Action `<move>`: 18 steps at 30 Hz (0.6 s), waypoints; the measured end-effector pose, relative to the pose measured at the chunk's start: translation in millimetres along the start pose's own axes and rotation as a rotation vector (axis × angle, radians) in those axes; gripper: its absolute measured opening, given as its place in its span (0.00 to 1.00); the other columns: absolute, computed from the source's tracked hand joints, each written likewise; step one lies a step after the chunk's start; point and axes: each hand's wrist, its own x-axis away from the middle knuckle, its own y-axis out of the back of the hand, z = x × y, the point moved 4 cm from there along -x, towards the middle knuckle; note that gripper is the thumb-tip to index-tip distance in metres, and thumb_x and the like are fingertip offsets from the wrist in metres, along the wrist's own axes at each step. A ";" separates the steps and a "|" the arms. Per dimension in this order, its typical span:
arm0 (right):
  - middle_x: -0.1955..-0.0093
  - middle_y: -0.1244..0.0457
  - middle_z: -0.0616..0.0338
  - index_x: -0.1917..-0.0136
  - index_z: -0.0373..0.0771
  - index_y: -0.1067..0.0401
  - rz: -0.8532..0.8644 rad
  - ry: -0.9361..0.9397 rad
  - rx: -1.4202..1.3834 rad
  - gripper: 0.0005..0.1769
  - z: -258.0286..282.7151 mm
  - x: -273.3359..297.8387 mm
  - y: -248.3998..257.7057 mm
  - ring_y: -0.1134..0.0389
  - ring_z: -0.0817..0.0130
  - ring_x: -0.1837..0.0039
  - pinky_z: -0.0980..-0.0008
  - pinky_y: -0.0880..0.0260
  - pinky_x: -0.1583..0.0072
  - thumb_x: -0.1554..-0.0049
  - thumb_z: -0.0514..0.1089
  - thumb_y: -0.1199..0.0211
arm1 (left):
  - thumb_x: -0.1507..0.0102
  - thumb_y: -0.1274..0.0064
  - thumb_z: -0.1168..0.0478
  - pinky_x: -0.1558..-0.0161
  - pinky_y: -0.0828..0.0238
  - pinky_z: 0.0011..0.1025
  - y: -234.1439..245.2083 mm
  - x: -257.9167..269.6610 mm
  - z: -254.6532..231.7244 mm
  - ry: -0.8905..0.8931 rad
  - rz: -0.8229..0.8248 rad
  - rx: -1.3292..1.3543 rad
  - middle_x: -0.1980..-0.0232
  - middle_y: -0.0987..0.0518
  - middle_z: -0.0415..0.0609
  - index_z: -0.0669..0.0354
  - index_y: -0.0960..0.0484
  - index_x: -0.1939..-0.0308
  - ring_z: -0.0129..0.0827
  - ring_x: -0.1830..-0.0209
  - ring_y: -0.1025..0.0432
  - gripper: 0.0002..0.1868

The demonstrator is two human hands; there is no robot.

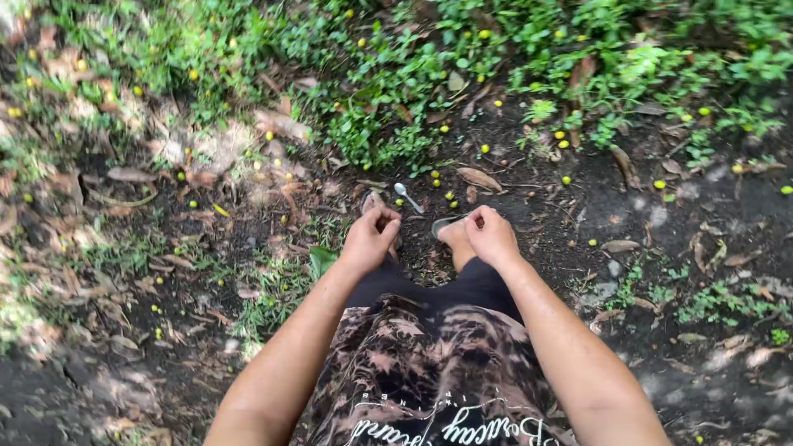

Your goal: Pulling weeds and clearing a patch of ground by hand in an outdoor garden.

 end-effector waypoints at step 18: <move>0.37 0.34 0.40 0.33 0.39 0.30 0.098 -0.037 0.204 0.23 -93.4 -363.6 -268.1 0.32 0.43 0.34 0.47 0.28 0.37 0.39 0.48 0.43 | 0.35 0.45 0.58 0.54 0.25 0.42 -33.5 -267.3 120.9 -0.172 -0.132 0.152 0.62 0.17 0.50 0.49 0.15 0.52 0.43 0.59 0.22 0.09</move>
